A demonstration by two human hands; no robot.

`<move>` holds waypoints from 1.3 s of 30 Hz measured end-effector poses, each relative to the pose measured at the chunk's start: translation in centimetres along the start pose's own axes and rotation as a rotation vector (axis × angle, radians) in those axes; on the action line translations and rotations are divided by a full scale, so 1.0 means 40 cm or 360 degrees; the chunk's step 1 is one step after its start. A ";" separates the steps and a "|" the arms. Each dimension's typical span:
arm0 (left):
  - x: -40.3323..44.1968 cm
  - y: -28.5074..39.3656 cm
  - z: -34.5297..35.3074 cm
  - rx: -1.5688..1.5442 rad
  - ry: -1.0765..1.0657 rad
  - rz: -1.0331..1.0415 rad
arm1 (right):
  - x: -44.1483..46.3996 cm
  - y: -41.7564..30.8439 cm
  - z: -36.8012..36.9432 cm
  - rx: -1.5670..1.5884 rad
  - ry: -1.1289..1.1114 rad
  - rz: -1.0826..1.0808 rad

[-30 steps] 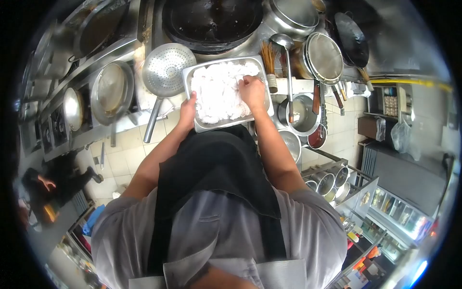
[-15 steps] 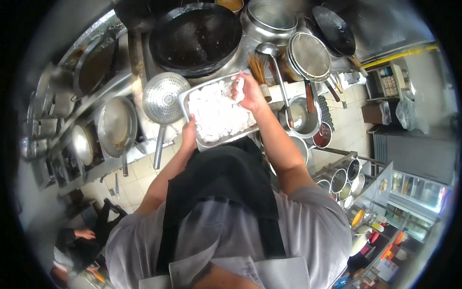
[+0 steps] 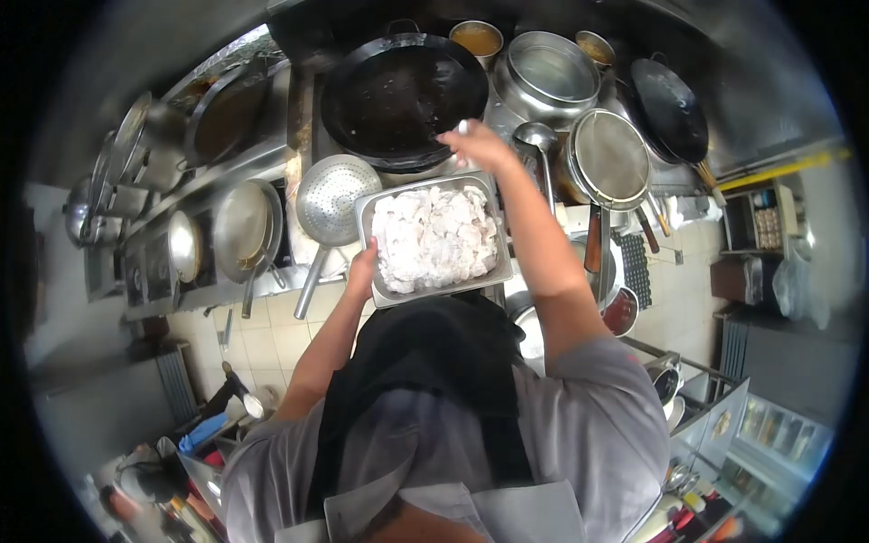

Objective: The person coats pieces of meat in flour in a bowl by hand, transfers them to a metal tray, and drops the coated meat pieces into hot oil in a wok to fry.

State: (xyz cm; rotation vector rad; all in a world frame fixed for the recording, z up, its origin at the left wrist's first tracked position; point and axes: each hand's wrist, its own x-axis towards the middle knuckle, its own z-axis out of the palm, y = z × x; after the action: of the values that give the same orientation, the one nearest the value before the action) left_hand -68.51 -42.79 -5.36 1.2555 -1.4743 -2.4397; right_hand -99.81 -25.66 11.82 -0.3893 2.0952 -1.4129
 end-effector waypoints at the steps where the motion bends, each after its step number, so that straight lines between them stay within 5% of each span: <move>1: -0.007 0.008 0.004 0.0099 0.0038 -0.0042 | 0.073 0.035 -0.031 0.0017 -0.0096 -0.0027; 3: -0.034 0.031 0.022 0.0074 0.0071 -0.0055 | 0.124 -0.031 -0.085 -0.0479 -0.0224 -0.0193; 7: -0.040 0.034 0.030 0.0089 0.0094 -0.0006 | 0.407 -0.004 -0.103 -0.2318 -0.0473 -0.0649; 9: 0.003 -0.006 -0.001 0.0122 0.0127 0.0016 | 0.448 -0.018 -0.095 -0.1968 -0.0497 -0.0145; 13: -0.066 0.063 0.057 -0.0043 0.0083 -0.0049 | 0.570 0.049 -0.089 -0.2256 -0.0336 -0.0655; 16: -0.025 0.026 0.023 0.0012 0.0079 -0.0075 | 0.629 0.106 -0.069 -0.1593 0.0716 -0.0756; 19: -0.032 0.024 0.023 0.0207 0.0158 -0.0092 | 0.293 -0.130 -0.065 -0.1459 0.0655 -0.0662; 25: -0.055 0.050 0.037 0.0196 0.0161 -0.0003 | -0.006 0.110 -0.028 -0.1568 0.0137 -0.0521; 27: -0.043 0.029 0.030 0.0180 0.0144 0.0011 | -0.112 0.132 0.034 -0.1543 -0.0218 0.0126; 31: -0.021 0.012 0.021 -0.0066 0.0026 0.0022 | -0.196 0.219 0.158 -0.1302 0.0261 0.0079; 33: -0.017 0.014 0.022 -0.0075 -0.0013 0.0015 | -0.218 0.250 0.175 -0.1141 0.0531 -0.0425; 37: -0.008 0.009 0.018 -0.0178 -0.0100 -0.0026 | -0.240 0.249 0.188 -0.1066 0.0593 -0.0379; 39: 0.004 0.004 0.013 -0.0140 -0.0117 -0.0007 | -0.259 0.241 0.179 -0.0573 0.0611 -0.0220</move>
State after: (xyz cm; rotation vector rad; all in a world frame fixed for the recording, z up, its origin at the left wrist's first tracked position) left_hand -69.00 -42.57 -5.22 1.1663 -1.3650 -2.5485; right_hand -86.53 -21.61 4.13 -0.4371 2.6967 -1.2585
